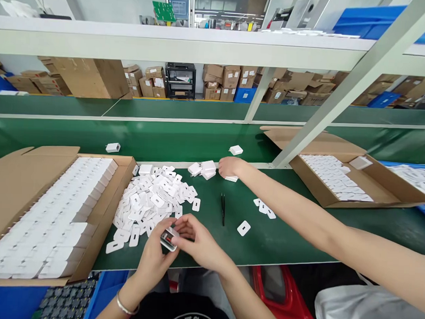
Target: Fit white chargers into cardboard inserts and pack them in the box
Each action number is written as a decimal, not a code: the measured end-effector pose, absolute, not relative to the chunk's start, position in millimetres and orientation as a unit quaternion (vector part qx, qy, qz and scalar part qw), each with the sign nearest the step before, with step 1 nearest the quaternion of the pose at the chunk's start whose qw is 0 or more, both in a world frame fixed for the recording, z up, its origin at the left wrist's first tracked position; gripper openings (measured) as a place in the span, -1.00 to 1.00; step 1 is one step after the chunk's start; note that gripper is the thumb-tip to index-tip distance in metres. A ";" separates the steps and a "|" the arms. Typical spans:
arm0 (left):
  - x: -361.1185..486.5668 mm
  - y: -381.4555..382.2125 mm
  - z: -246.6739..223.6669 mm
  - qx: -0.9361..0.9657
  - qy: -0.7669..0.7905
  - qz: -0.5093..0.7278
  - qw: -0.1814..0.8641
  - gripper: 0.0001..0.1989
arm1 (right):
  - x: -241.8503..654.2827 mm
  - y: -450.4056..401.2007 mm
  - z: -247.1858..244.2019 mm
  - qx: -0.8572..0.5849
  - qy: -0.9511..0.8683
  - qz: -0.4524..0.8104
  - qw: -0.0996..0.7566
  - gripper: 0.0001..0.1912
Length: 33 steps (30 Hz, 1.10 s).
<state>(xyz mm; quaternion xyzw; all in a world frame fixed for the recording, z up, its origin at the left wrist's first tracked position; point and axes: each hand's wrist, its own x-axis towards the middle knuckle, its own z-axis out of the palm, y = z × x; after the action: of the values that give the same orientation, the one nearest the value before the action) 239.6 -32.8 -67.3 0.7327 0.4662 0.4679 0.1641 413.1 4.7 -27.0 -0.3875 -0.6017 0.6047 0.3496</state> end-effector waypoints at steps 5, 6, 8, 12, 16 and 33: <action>234.6 -42.4 -57.7 0.640 0.508 0.537 0.209 -0.55 | 420.3 45.8 -59.7 -0.626 -0.678 0.205 0.326 -0.64; 233.8 -43.8 -52.7 0.635 0.504 0.547 0.209 -0.58 | 420.9 54.2 -65.5 -0.649 -0.685 0.148 0.297 -0.62; 233.3 -45.6 -44.3 0.634 0.489 0.564 0.201 -0.59 | 420.0 66.1 -74.0 -0.671 -0.694 0.094 0.243 -0.62; 234.5 -47.4 -38.9 0.637 0.458 0.588 0.195 -0.50 | 418.4 71.9 -81.0 -0.681 -0.701 0.071 0.197 -0.81; 235.0 -50.0 -39.8 0.620 0.475 0.583 0.221 -0.52 | 426.1 66.9 -79.6 -0.680 -0.700 0.080 0.202 -0.95; 229.9 -56.0 -49.4 0.574 0.480 0.547 0.376 -0.61 | 386.6 -29.6 -5.8 -0.365 -0.785 0.242 0.439 -0.61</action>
<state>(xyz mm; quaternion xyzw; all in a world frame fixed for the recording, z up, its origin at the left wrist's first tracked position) 229.9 -56.0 -49.4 0.5742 0.4798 0.5467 0.3759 386.6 -29.6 -5.8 -0.3649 -0.7848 0.2418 0.4387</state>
